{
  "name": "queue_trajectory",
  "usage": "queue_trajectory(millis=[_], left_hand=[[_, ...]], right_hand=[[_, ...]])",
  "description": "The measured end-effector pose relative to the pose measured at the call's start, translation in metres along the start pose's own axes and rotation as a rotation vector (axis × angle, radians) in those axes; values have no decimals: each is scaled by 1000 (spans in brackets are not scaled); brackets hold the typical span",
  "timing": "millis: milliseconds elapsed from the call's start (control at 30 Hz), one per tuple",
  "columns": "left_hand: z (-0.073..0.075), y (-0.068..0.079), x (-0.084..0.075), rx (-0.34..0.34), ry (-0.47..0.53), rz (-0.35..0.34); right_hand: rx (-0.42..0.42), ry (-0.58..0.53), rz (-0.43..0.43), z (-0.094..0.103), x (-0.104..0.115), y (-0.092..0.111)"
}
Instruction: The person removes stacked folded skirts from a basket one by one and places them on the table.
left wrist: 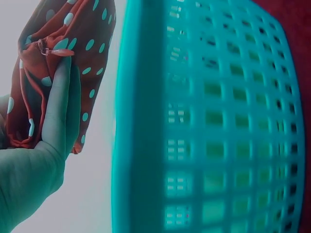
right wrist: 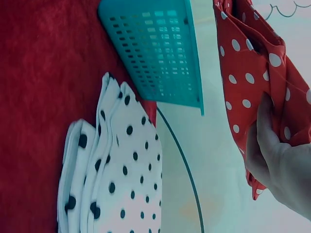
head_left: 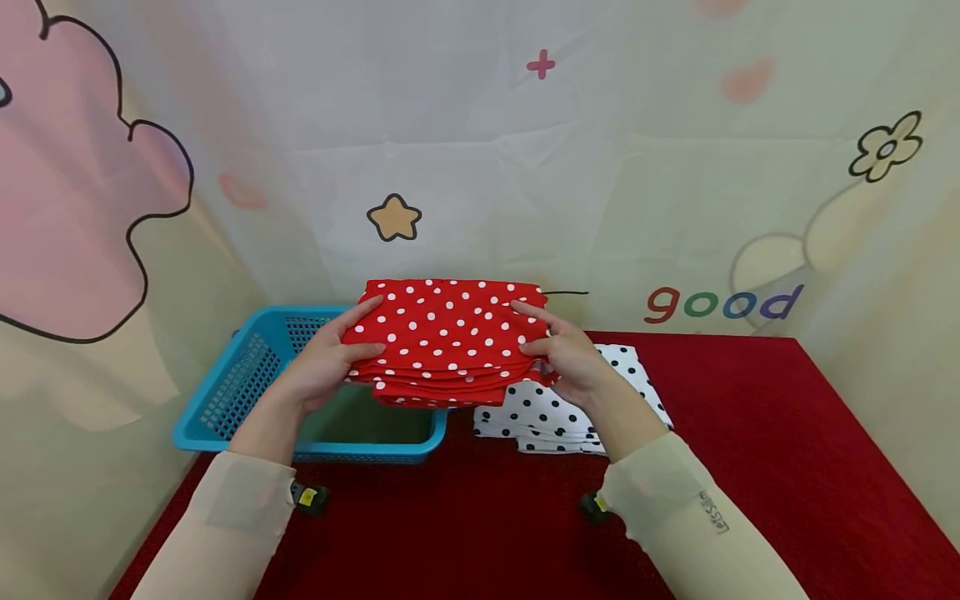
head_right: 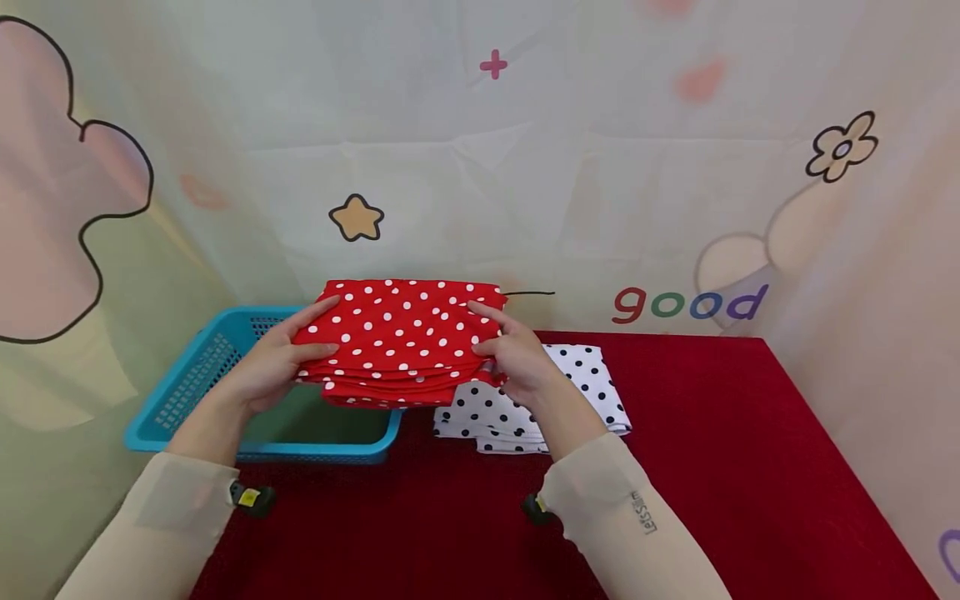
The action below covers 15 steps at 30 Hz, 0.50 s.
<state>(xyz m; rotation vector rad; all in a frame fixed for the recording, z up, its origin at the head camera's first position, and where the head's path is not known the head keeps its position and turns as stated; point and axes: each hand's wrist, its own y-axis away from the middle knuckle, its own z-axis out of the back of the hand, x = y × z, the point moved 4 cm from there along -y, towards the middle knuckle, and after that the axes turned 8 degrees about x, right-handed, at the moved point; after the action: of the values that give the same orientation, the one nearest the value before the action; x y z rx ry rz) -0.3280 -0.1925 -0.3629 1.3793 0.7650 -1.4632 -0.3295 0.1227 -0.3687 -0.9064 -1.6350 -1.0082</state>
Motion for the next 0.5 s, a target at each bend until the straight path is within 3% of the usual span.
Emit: queue_trajectory(millis=[500], left_hand=[[-53, -20, -11, 70, 35, -38]], right_hand=[[-48, 114, -23, 53, 7, 35]])
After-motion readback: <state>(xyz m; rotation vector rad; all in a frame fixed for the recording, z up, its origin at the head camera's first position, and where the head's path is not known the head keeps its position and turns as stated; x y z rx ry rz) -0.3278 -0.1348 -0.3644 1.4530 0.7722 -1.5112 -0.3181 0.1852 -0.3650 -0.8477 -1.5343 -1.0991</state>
